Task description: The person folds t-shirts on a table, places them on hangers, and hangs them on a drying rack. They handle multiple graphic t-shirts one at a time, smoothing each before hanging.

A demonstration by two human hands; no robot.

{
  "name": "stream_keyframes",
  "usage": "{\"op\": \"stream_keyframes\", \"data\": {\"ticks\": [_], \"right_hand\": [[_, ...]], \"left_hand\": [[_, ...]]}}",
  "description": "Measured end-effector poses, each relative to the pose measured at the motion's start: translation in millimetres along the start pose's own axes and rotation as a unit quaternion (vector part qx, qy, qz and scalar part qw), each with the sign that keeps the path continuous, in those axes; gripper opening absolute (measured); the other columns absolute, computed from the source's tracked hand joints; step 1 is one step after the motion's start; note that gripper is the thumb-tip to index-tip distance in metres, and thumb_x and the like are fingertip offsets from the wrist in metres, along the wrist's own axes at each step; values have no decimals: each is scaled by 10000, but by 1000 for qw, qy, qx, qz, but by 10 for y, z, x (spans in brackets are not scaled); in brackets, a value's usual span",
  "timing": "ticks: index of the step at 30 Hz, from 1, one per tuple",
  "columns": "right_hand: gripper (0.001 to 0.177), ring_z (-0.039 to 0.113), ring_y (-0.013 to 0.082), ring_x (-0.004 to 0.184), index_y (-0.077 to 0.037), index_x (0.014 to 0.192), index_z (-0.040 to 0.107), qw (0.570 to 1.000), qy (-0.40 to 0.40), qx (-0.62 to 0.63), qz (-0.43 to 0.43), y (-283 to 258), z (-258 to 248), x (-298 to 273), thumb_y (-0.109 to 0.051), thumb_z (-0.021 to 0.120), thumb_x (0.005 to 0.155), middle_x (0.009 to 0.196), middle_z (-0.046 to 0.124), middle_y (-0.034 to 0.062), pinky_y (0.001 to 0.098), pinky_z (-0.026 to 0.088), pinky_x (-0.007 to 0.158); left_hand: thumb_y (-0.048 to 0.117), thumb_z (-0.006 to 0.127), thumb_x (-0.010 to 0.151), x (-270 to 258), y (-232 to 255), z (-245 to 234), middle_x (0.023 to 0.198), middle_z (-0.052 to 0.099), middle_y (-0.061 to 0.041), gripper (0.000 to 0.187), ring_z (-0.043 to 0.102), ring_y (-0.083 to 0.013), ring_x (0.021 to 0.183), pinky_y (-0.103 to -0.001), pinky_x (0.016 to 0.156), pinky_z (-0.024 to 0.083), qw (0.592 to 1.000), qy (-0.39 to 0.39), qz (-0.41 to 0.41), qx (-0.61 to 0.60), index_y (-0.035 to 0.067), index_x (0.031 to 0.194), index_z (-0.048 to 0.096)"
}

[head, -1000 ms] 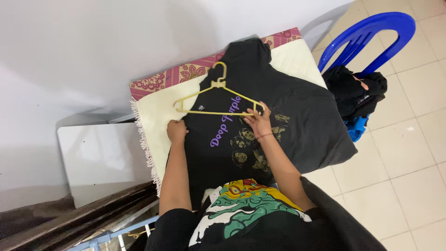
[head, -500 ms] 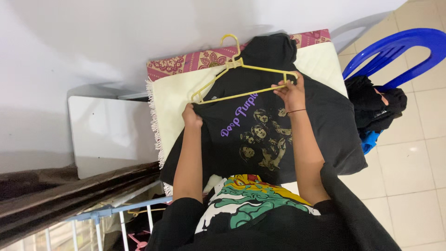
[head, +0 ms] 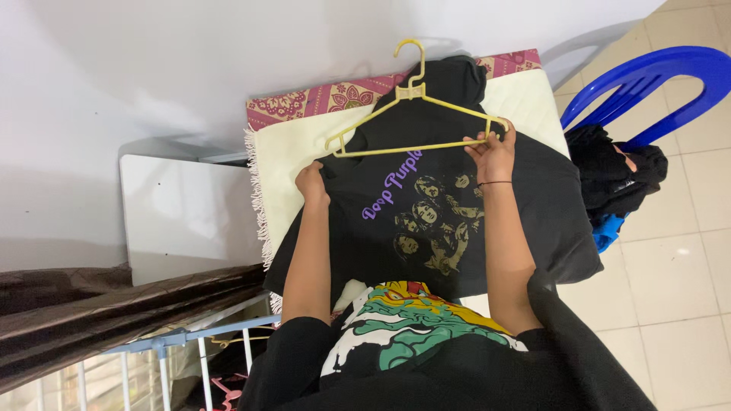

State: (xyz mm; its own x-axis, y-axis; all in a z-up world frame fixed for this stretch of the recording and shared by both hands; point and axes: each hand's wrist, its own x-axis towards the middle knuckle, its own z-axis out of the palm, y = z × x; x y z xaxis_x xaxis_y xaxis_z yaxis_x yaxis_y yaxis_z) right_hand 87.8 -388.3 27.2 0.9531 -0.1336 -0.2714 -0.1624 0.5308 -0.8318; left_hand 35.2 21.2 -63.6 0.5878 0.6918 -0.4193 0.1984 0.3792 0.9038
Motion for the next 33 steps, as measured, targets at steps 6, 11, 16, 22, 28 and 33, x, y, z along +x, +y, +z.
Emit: {"op": "stream_keyframes", "data": {"ticks": [6, 11, 16, 22, 28, 33], "right_hand": [[374, 741, 219, 898, -195, 1488, 386, 998, -31, -49, -3, 19, -50, -61, -121, 367, 1123, 904, 602, 34, 360, 616, 805], [392, 748, 234, 901, -202, 1490, 370, 996, -46, -72, 18, 142, 60, -96, -115, 380, 1108, 900, 626, 43, 361, 605, 793], [409, 752, 229, 922, -218, 1496, 370, 993, -69, -87, 28, 253, 177, -116, -102, 381, 1104, 928, 645, 50, 349, 611, 785], [430, 768, 287, 970, -197, 1481, 389, 979, -127, -157, 14, 455, 419, -44, -63, 411, 1073, 1119, 628, 111, 352, 661, 811], [458, 763, 275, 983, -227, 1524, 355, 970, -155, -179, 53, 641, 717, 103, -98, 412, 1088, 1135, 624, 128, 354, 655, 820], [511, 759, 258, 985, -284, 1569, 318, 952, -166, -237, 96, 759, 922, 190, -127, 388, 1088, 1101, 678, 122, 354, 611, 831]], "left_hand": [[148, 688, 852, -172, 258, 6, 783, 585, -49, 137, 532, -153, 646, -344, 577, 470, 997, 4, -5, 83, 24, 909, 672], [176, 748, 816, -303, 336, -120, 842, 660, -107, 163, 618, -247, 763, -402, 731, 512, 906, 38, 295, 301, 25, 869, 717], [171, 749, 810, -419, 362, -224, 909, 694, -142, 159, 644, -335, 892, -446, 809, 500, 863, 42, 346, 365, 27, 857, 702], [158, 766, 814, -641, 442, -173, 858, 749, -87, 130, 697, -302, 825, -450, 828, 492, 853, 10, 349, 388, 43, 821, 706], [90, 681, 929, -667, 410, -176, 832, 704, -94, 83, 675, -205, 774, -340, 752, 543, 922, -38, 310, 228, 10, 935, 658], [109, 677, 941, -595, 323, -353, 831, 713, -89, 105, 655, -164, 756, -324, 729, 512, 940, -9, 242, 240, 4, 935, 678]]}}
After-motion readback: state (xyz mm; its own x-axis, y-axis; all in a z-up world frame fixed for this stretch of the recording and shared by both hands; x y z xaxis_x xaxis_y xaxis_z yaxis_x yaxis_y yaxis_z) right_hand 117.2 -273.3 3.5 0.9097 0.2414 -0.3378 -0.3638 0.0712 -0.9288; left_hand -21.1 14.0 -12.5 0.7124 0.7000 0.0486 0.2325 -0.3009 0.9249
